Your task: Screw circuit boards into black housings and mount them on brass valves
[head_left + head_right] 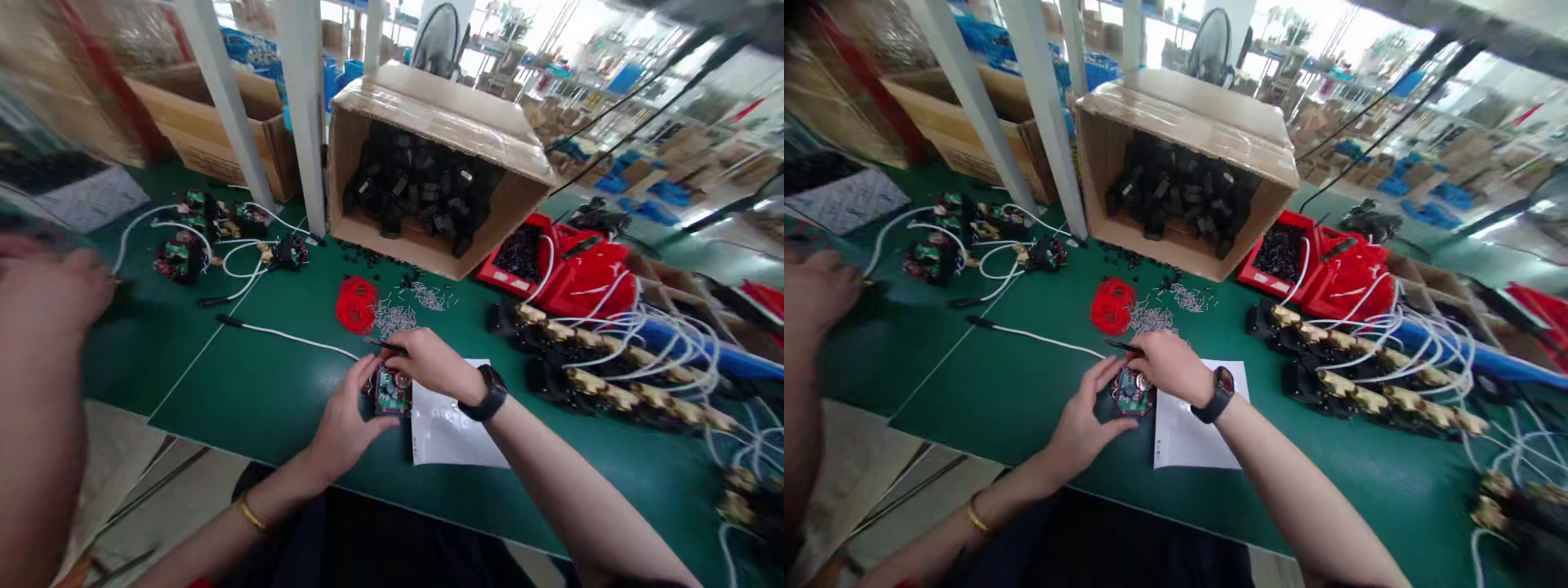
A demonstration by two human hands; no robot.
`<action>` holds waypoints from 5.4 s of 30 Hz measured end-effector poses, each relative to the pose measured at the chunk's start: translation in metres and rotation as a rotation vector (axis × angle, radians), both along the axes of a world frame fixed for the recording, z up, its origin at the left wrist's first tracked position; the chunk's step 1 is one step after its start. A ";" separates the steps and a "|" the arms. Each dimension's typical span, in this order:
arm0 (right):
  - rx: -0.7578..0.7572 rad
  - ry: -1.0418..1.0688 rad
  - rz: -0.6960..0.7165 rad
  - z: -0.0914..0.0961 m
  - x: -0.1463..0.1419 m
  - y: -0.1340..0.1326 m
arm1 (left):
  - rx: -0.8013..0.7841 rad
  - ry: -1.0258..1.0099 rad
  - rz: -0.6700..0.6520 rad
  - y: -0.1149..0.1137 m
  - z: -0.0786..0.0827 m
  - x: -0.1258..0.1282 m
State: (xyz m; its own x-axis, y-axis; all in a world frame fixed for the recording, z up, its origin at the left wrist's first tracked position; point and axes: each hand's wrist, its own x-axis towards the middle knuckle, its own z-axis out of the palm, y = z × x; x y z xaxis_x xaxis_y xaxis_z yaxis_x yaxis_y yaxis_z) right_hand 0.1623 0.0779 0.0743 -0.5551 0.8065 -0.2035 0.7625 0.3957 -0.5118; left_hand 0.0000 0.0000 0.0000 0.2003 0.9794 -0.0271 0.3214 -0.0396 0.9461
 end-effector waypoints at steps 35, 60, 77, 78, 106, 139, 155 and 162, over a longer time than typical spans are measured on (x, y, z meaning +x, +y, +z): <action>-0.093 -0.274 0.028 0.010 -0.012 0.025 | 0.180 0.006 -0.085 0.001 0.001 -0.002; -0.831 0.978 -0.833 -0.037 0.003 -0.090 | -0.121 -0.045 -0.067 0.038 0.036 0.007; -0.526 0.887 -0.773 -0.048 0.002 -0.104 | -0.047 -0.033 -0.201 0.008 0.021 -0.001; -0.500 0.893 -0.780 -0.051 0.001 -0.104 | -0.035 -0.016 -0.202 0.008 0.020 -0.001; -0.228 1.039 -1.260 -0.093 0.021 -0.164 | -0.193 0.252 -0.915 0.011 0.036 -0.006; -0.144 0.907 -1.100 -0.090 0.023 -0.167 | -0.255 0.173 -0.939 0.010 0.030 -0.013; -0.539 1.630 -1.205 -0.057 0.031 -0.131 | 0.066 -0.332 -0.059 0.005 -0.025 0.002; -0.465 1.649 -1.088 -0.043 -0.002 -0.099 | -0.045 -0.342 -0.055 0.001 -0.024 0.005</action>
State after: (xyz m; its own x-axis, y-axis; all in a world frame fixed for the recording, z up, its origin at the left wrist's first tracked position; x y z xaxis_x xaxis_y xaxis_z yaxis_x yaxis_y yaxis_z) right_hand 0.1602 -0.0210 0.0315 0.1907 0.9129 -0.3608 -0.6594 -0.1532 -0.7360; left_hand 0.0051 0.0010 -0.0240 0.2575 0.9662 0.0078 -0.0158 -0.0038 0.9999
